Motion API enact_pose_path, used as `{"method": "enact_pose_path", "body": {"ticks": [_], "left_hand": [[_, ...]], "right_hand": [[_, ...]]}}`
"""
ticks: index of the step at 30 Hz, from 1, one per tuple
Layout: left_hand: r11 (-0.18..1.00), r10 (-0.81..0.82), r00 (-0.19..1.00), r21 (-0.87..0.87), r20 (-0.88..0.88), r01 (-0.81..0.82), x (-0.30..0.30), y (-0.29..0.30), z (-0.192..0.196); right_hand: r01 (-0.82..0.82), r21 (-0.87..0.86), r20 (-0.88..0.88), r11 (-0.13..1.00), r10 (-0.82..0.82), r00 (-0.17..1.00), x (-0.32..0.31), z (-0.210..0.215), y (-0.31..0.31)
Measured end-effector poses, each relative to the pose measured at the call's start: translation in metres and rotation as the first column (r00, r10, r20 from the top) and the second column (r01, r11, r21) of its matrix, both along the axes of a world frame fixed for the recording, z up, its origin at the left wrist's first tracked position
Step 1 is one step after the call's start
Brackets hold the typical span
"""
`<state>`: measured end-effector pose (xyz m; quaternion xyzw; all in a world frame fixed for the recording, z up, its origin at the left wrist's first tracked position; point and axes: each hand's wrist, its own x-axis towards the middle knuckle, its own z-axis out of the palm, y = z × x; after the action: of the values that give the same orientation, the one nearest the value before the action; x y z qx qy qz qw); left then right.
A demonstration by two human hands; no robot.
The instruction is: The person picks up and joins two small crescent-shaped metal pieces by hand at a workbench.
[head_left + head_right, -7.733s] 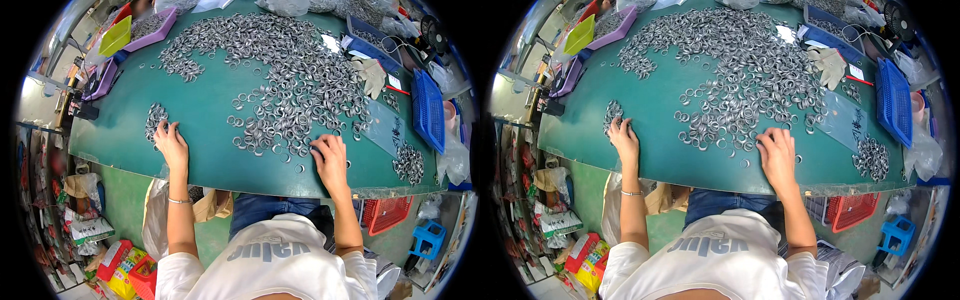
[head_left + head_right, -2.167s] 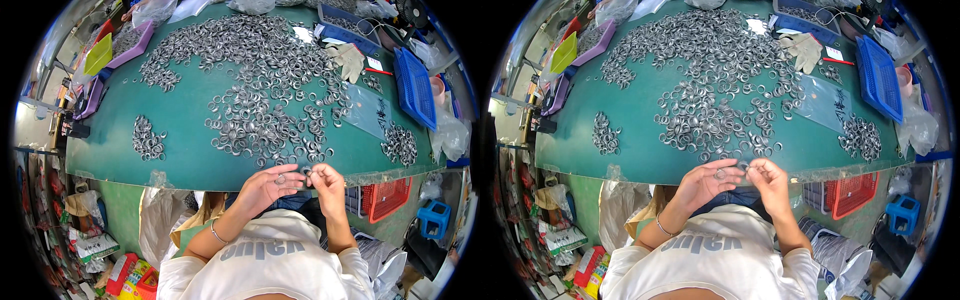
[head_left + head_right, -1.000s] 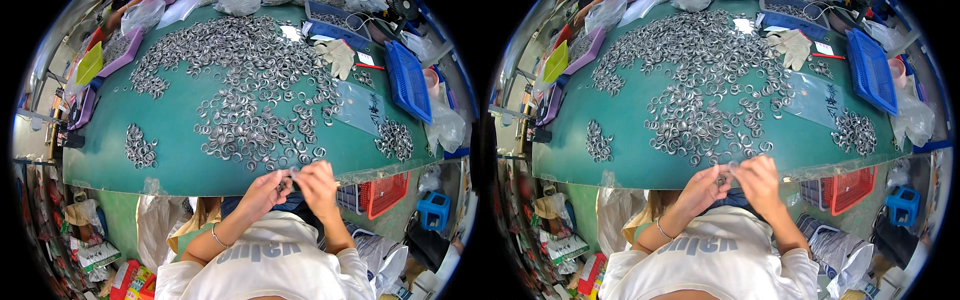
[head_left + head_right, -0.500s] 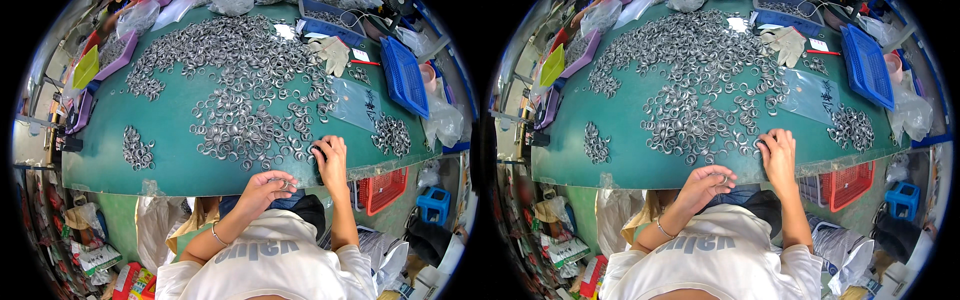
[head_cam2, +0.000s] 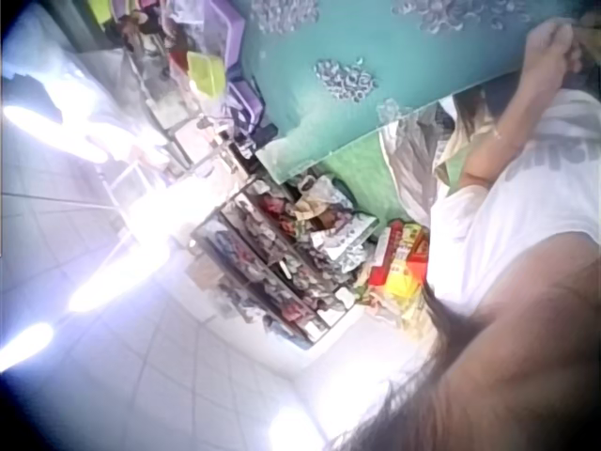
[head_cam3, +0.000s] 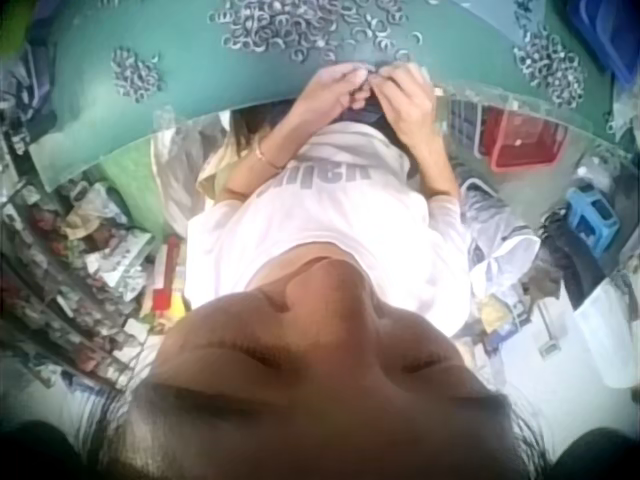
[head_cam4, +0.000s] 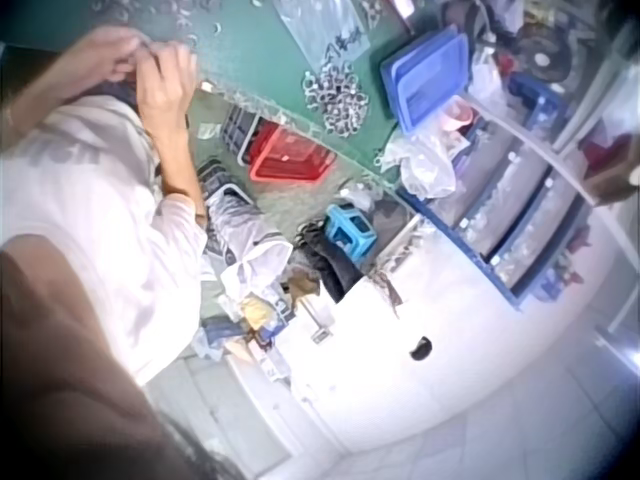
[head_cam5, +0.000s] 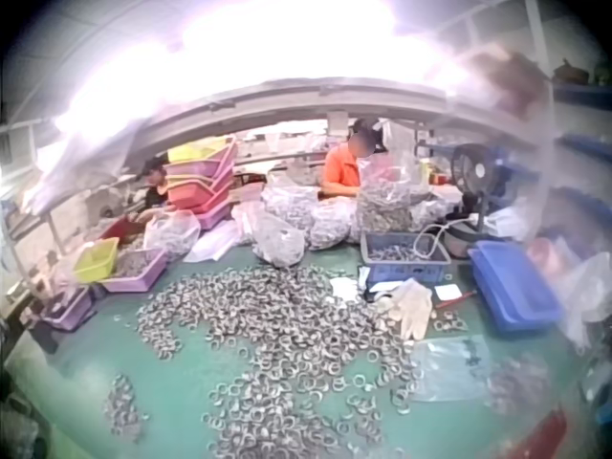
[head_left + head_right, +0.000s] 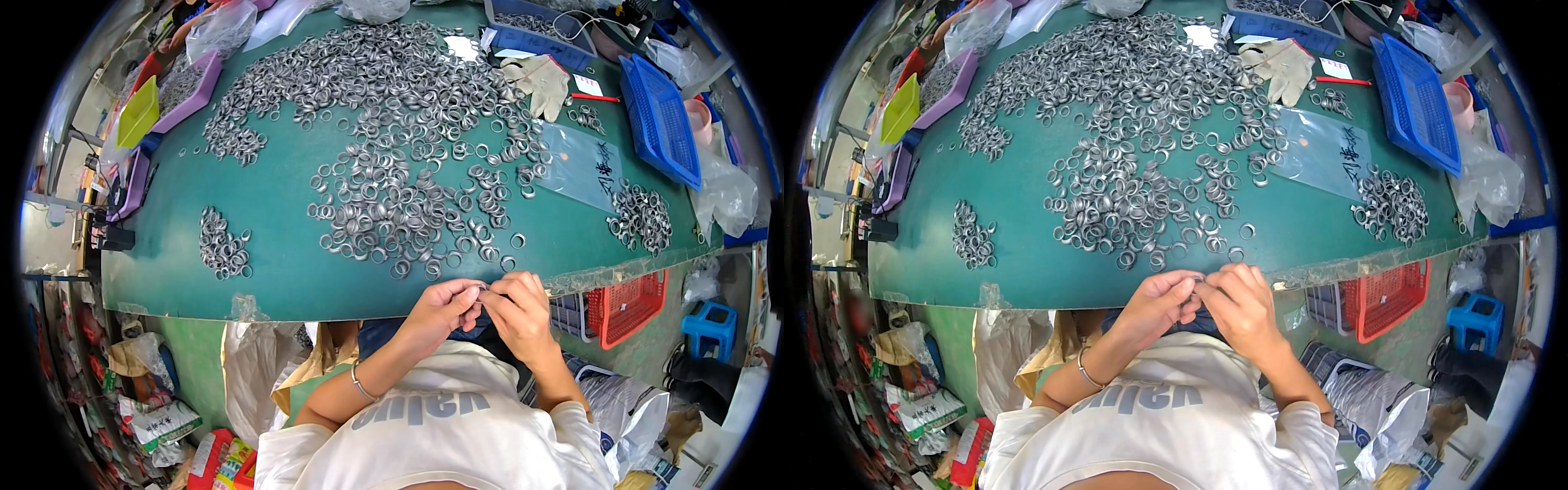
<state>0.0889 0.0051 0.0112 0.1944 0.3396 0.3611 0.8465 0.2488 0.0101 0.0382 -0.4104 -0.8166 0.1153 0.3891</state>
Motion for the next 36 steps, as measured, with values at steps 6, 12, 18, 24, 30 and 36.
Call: {"method": "enact_pose_path", "body": {"ticks": [6, 12, 18, 24, 30, 36], "left_hand": [[0.995, 0.075, 0.997, 0.063, -0.021, -0.073, -0.001, 0.001, 0.005], [0.993, 0.111, 0.993, 0.039, -0.035, -0.109, 0.001, 0.003, 0.011], [0.981, 0.185, 0.979, -0.076, 0.083, -0.179, 0.001, 0.003, 0.002], [0.990, 0.062, 0.968, -0.142, 0.243, -0.027, -0.010, 0.000, -0.016], [0.989, 0.076, 0.996, -0.128, 0.042, -0.070, 0.000, -0.001, 0.002], [0.991, 0.053, 0.998, -0.124, 0.028, -0.049, 0.001, 0.001, 0.007]], "right_hand": [[0.373, -0.286, -0.095, 0.883, -0.413, 0.906, 0.016, -0.015, 0.005], [0.531, -0.156, 0.212, 0.833, -0.497, 0.842, 0.015, -0.031, 0.011], [0.529, -0.137, 0.181, 0.837, -0.504, 0.845, 0.013, -0.028, 0.012], [0.499, -0.146, 0.140, 0.854, -0.481, 0.865, 0.013, -0.030, 0.014], [0.484, -0.205, -0.044, 0.851, -0.502, 0.864, 0.011, -0.035, 0.011], [0.042, -0.069, -0.265, 0.997, -0.059, 0.963, -0.005, -0.013, -0.001]]}}
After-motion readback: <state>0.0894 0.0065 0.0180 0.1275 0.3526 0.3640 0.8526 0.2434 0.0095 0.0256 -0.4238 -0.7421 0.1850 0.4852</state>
